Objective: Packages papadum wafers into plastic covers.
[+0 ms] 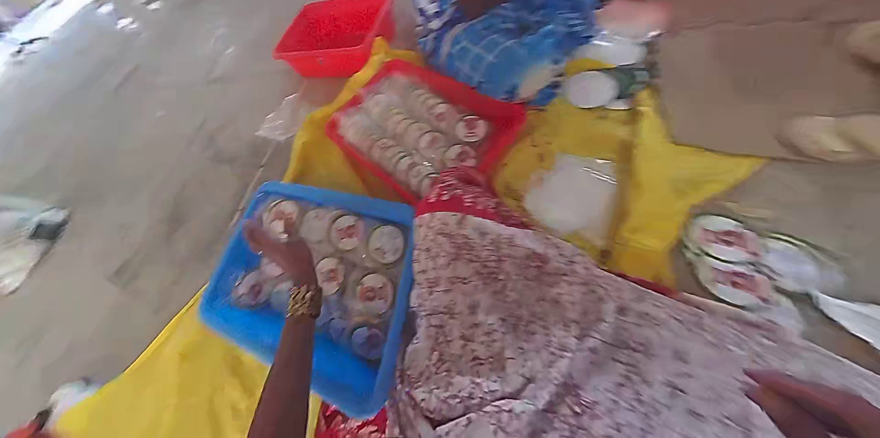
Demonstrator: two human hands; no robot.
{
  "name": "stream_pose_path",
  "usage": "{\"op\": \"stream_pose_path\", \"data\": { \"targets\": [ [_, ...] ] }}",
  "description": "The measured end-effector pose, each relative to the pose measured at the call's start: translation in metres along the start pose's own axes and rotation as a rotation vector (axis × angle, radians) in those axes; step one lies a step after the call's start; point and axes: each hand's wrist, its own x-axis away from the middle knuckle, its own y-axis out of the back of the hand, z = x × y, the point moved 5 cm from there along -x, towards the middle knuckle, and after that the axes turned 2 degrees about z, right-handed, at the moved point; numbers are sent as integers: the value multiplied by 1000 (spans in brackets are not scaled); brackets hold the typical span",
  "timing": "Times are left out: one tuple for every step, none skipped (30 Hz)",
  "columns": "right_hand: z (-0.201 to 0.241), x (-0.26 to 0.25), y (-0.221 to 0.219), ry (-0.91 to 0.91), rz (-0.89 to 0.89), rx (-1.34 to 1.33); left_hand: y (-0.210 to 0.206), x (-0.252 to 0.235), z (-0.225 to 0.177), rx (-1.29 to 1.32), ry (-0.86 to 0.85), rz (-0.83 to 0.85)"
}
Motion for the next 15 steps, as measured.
{"op": "stream_pose_path", "data": {
  "targets": [
    [-15,1,1,-22,-14,33,-8,5,-28,109,-82,26],
    [-31,1,1,-41,-58,70,-18,12,-60,211,-155,62],
    [-48,1,1,-62,-126,118,-29,23,-93,299,-215,111],
    [-65,0,-1,-90,-190,164,-41,37,-128,392,-262,177],
    [-80,0,-3,-137,-218,186,-54,55,-164,486,-300,271],
    [-95,0,-5,-193,-221,197,-68,76,-202,580,-331,383],
    [-108,-1,-9,-254,-209,198,-85,97,-238,637,-366,529],
    [-120,-2,-13,-321,-185,198,-105,121,-271,655,-414,696],
    [-130,-2,-18,-384,-152,191,-127,145,-302,632,-473,873],
    [-137,-2,-22,-424,-134,188,-150,171,-329,601,-513,1034],
    [-141,-2,-26,-448,-130,191,-172,196,-351,561,-512,1190],
    [-140,-3,-27,-455,-139,203,-194,220,-366,514,-495,1318],
    [-139,-4,-27,-460,-142,211,-218,242,-374,459,-466,1419],
    [-138,-4,-27,-459,-151,213,-240,262,-375,377,-441,1479],
    [-138,-3,-26,-459,-159,207,-260,277,-373,264,-437,1497]
  ]
}}
